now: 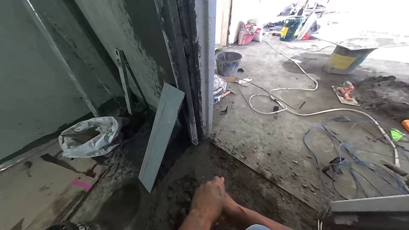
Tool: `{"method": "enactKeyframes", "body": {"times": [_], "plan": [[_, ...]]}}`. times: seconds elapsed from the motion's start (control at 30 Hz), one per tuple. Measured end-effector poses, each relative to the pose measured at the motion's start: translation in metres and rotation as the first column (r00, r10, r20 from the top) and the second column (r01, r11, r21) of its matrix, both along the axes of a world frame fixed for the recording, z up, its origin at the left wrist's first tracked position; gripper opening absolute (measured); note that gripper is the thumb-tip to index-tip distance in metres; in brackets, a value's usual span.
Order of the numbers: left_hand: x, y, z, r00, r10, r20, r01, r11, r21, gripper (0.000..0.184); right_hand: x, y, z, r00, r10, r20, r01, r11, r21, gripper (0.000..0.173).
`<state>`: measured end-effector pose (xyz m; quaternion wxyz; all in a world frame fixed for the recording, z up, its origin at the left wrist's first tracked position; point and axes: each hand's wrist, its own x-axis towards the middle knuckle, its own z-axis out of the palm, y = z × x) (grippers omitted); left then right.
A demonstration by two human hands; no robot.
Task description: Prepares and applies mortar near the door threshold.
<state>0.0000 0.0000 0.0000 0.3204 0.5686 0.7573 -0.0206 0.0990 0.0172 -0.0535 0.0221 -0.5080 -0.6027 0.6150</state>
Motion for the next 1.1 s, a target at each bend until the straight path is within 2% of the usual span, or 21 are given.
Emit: {"method": "enactKeyframes", "body": {"times": [0.03, 0.07, 0.1, 0.2, 0.23, 0.3, 0.37, 0.4, 0.5, 0.6, 0.67, 0.77, 0.83, 0.9, 0.97, 1.0, 1.07, 1.1], "plan": [[-0.021, -0.002, 0.009, 0.999, 0.046, 0.000, -0.046, 0.999, -0.014, 0.050, 0.009, 0.010, -0.043, 0.993, 0.118, -0.010, -0.117, 0.990, 0.073, 0.033], [-0.045, -0.008, 0.019, 0.995, 0.103, -0.014, -0.103, 0.994, -0.021, 0.051, 0.021, 0.018, -0.072, 0.974, 0.223, 0.043, -0.227, 0.962, 0.152, 0.045], [-0.075, -0.016, 0.029, 0.984, 0.172, -0.040, -0.172, 0.985, -0.010, 0.052, 0.036, 0.023, -0.088, 0.959, 0.262, 0.111, -0.281, 0.936, 0.213, 0.051], [-0.190, -0.064, 0.051, 0.915, 0.393, -0.091, -0.385, 0.919, 0.090, 0.059, 0.104, 0.043, -0.101, 0.967, 0.157, 0.203, -0.199, 0.958, 0.209, 0.053], [-0.230, -0.088, 0.052, 0.871, 0.488, -0.058, -0.473, 0.865, 0.165, 0.056, 0.131, 0.052, -0.106, 0.970, 0.108, 0.218, -0.150, 0.971, 0.186, 0.053], [-0.297, -0.143, 0.048, 0.722, 0.687, 0.082, -0.675, 0.675, 0.297, 0.048, 0.175, 0.071, -0.120, 0.949, 0.099, 0.298, -0.143, 0.981, 0.129, 0.065], [-0.335, -0.190, 0.042, 0.510, 0.843, 0.173, -0.844, 0.451, 0.289, 0.050, 0.183, 0.072, -0.140, 0.915, 0.162, 0.370, -0.182, 0.983, 0.021, 0.072], [-0.349, -0.208, 0.037, 0.436, 0.885, 0.164, -0.885, 0.388, 0.259, 0.050, 0.170, 0.063, -0.152, 0.908, 0.179, 0.378, -0.182, 0.983, -0.028, 0.072], [-0.368, -0.235, 0.010, 0.332, 0.937, 0.107, -0.922, 0.298, 0.245, 0.049, 0.109, 0.030, -0.178, 0.907, 0.208, 0.366, -0.189, 0.978, -0.086, 0.070], [-0.359, -0.241, -0.017, 0.250, 0.958, 0.139, -0.947, 0.212, 0.242, 0.051, 0.057, 0.021, -0.151, 0.871, 0.353, 0.341, -0.350, 0.934, -0.071, 0.068], [-0.355, -0.240, -0.034, 0.206, 0.962, 0.178, -0.953, 0.156, 0.259, 0.051, 0.046, 0.023, -0.125, 0.832, 0.403, 0.383, -0.438, 0.899, 0.007, 0.066], [-0.349, -0.234, -0.041, 0.207, 0.949, 0.238, -0.951, 0.138, 0.279, 0.049, 0.043, 0.001, -0.092, 0.713, 0.363, 0.600, -0.556, 0.814, 0.167, 0.054], [-0.351, -0.235, -0.048, 0.204, 0.952, 0.229, -0.945, 0.130, 0.300, 0.050, 0.040, -0.026, -0.088, 0.625, 0.363, 0.691, -0.607, 0.783, 0.137, 0.047], [-0.359, -0.239, -0.061, 0.215, 0.949, 0.231, -0.948, 0.146, 0.284, 0.058, 0.039, -0.036, -0.085, 0.577, 0.397, 0.713, -0.622, 0.780, 0.069, 0.050], [-0.372, -0.241, -0.072, 0.226, 0.950, 0.213, -0.943, 0.159, 0.291, 0.067, 0.046, -0.028, -0.068, 0.627, 0.376, 0.683, -0.580, 0.810, 0.087, 0.057], [-0.375, -0.241, -0.074, 0.212, 0.954, 0.214, -0.940, 0.139, 0.313, 0.070, 0.052, -0.023, -0.066, 0.695, 0.359, 0.623, -0.532, 0.839, 0.110, 0.060], [-0.376, -0.236, -0.070, 0.186, 0.959, 0.215, -0.928, 0.099, 0.360, 0.076, 0.062, -0.016, -0.081, 0.848, 0.319, 0.423, -0.389, 0.917, 0.088, 0.059], [-0.370, -0.228, -0.060, 0.183, 0.954, 0.235, -0.924, 0.085, 0.374, 0.078, 0.062, -0.012, -0.097, 0.884, 0.296, 0.361, -0.326, 0.945, 0.023, 0.062]]}}
